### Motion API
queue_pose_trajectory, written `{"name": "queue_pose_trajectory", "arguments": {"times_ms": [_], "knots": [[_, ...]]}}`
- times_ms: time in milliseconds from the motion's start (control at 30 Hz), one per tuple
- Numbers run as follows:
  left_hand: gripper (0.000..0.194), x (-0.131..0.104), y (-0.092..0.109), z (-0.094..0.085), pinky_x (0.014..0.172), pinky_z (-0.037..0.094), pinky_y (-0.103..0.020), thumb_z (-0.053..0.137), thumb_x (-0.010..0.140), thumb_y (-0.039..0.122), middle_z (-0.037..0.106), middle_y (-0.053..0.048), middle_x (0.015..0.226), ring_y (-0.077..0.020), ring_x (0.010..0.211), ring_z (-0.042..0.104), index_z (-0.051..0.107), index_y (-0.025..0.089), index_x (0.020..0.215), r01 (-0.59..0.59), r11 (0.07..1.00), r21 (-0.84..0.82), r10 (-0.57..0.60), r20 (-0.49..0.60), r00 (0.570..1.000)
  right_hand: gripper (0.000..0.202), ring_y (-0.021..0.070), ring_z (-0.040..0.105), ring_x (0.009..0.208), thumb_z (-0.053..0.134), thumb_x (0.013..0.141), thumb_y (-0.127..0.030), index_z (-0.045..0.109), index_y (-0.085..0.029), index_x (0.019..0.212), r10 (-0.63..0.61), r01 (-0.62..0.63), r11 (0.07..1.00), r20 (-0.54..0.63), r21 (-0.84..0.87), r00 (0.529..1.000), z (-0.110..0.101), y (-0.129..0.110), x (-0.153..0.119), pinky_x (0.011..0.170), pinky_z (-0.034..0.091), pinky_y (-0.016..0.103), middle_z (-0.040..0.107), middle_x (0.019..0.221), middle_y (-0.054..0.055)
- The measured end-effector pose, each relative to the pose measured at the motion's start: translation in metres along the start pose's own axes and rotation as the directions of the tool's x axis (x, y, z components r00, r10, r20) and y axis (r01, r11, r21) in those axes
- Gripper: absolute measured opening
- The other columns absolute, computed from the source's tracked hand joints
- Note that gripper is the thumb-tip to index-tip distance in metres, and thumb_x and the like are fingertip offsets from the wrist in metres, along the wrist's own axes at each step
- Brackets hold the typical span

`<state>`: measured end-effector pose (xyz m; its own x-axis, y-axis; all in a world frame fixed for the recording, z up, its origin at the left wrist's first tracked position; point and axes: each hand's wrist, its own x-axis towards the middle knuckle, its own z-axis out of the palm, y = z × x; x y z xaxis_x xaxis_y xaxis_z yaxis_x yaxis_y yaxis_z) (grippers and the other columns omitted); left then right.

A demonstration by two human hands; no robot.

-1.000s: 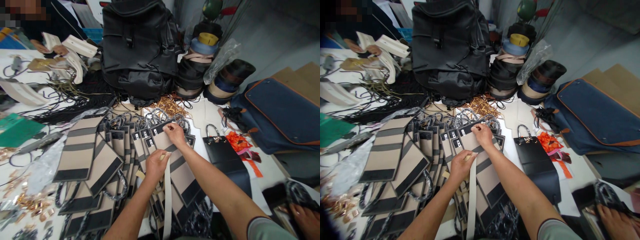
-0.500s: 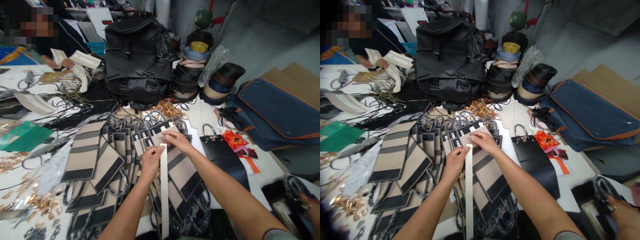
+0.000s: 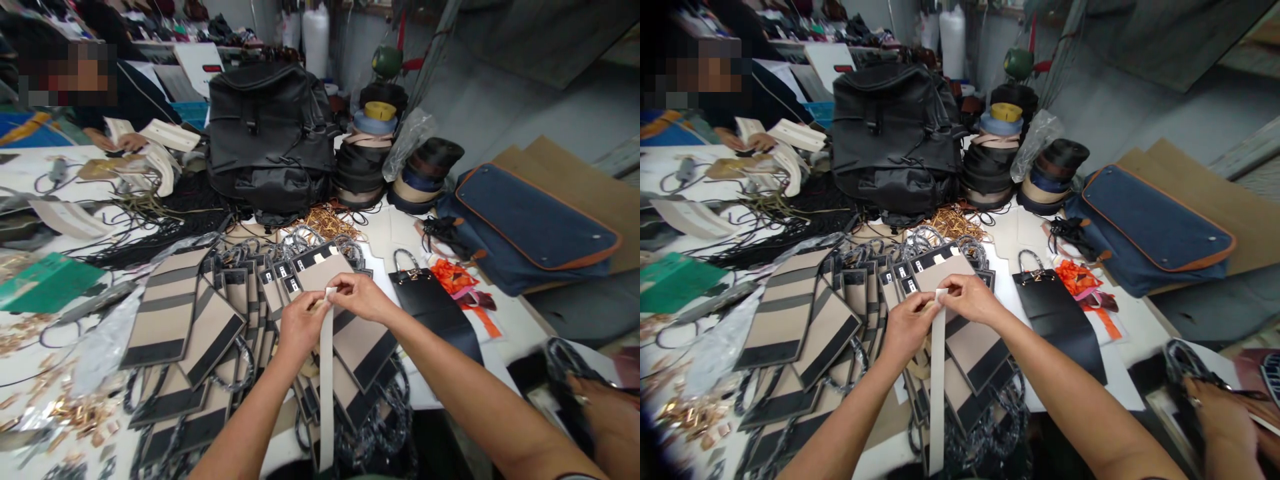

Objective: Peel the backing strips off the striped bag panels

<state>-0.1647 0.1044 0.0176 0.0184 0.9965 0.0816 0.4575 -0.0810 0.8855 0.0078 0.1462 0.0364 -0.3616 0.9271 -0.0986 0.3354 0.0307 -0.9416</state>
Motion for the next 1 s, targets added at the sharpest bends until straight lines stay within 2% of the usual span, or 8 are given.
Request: {"name": "queue_pose_trajectory", "arguments": {"times_ms": [167,300,433,500,567,767,900,1000], "knots": [[0.010,0.002,0.002,-0.007,0.073,0.045,-0.027,0.060,0.084,0.023,0.071,0.000,0.082,-0.0168,0.077,0.065,0.069,0.022,0.080,-0.067,0.991,0.114,0.063,0.037,0.997,0.008,0.0154,0.060,0.078,0.067,0.079,-0.026,0.073,-0.024,0.083,-0.199,0.207,0.898,0.062,-0.388,0.978,-0.005,-0.025,0.003,0.070,0.042,0.025,0.069,0.087,0.000],[0.014,0.003,-0.003,-0.012,0.067,0.043,-0.026,0.057,0.088,0.028,0.068,0.001,0.075,-0.0157,0.071,0.062,0.067,0.022,0.079,-0.059,0.990,0.131,0.057,0.019,0.998,0.008,0.0159,0.060,0.077,0.066,0.081,-0.025,0.073,-0.024,0.081,-0.231,0.272,0.843,0.144,-0.464,0.962,-0.003,-0.028,0.020,0.072,0.039,0.026,0.069,0.083,0.000],[0.017,-0.001,-0.010,-0.012,0.069,0.044,-0.026,0.058,0.089,0.032,0.067,0.000,0.073,-0.0153,0.070,0.062,0.067,0.022,0.078,-0.047,0.995,0.084,0.055,-0.089,0.995,0.015,0.0136,0.058,0.068,0.061,0.083,-0.031,0.071,-0.020,0.080,-0.128,0.115,0.982,-0.082,-0.149,0.988,0.011,-0.002,0.055,0.066,0.040,0.025,0.068,0.075,0.000],[0.017,-0.002,-0.019,-0.008,0.072,0.046,-0.026,0.059,0.088,0.032,0.066,-0.001,0.075,-0.0158,0.074,0.062,0.068,0.022,0.079,-0.033,0.999,0.015,0.034,-0.096,0.995,0.020,0.0140,0.059,0.068,0.063,0.081,-0.036,0.071,-0.018,0.083,-0.016,0.028,0.998,-0.174,0.064,0.985,0.025,0.015,0.076,0.066,0.043,0.026,0.069,0.076,0.001],[0.017,-0.003,-0.033,-0.004,0.078,0.047,-0.028,0.060,0.087,0.033,0.065,-0.002,0.080,-0.0174,0.081,0.063,0.068,0.022,0.078,0.008,0.999,-0.051,-0.014,-0.122,0.992,0.022,0.0152,0.061,0.073,0.066,0.078,-0.038,0.072,-0.017,0.084,0.020,0.009,0.988,-0.189,0.153,0.982,0.042,0.029,0.093,0.069,0.045,0.027,0.070,0.080,0.002],[0.015,-0.003,-0.069,0.002,0.093,0.048,-0.037,0.065,0.082,0.034,0.063,-0.009,0.113,-0.0241,0.112,0.059,0.070,0.021,0.075,0.180,0.978,-0.105,-0.193,-0.135,0.972,0.014,0.0141,0.059,0.073,0.066,0.080,-0.035,0.073,-0.022,0.082,-0.056,0.020,0.993,-0.297,-0.120,0.953,0.077,0.051,0.120,0.070,0.045,0.026,0.065,0.084,0.000],[0.016,-0.002,-0.071,0.002,0.094,0.049,-0.039,0.065,0.082,0.035,0.060,-0.011,0.127,-0.0254,0.117,0.058,0.070,0.021,0.075,0.235,0.959,-0.161,-0.255,-0.119,0.960,0.022,0.0150,0.058,0.076,0.069,0.078,-0.036,0.069,-0.025,0.097,-0.062,-0.063,0.960,-0.425,-0.274,0.903,0.084,0.057,0.126,0.073,0.044,0.027,0.064,0.086,-0.001],[0.018,0.000,-0.070,0.003,0.094,0.049,-0.040,0.066,0.081,0.035,0.059,-0.012,0.132,-0.0271,0.119,0.058,0.069,0.019,0.074,0.264,0.935,-0.237,-0.294,-0.104,0.950,0.016,0.0157,0.058,0.079,0.060,0.085,-0.036,0.067,-0.023,0.090,-0.081,-0.060,0.959,-0.470,-0.278,0.879,0.086,0.064,0.129,0.076,0.044,0.027,0.064,0.087,0.000]]}}
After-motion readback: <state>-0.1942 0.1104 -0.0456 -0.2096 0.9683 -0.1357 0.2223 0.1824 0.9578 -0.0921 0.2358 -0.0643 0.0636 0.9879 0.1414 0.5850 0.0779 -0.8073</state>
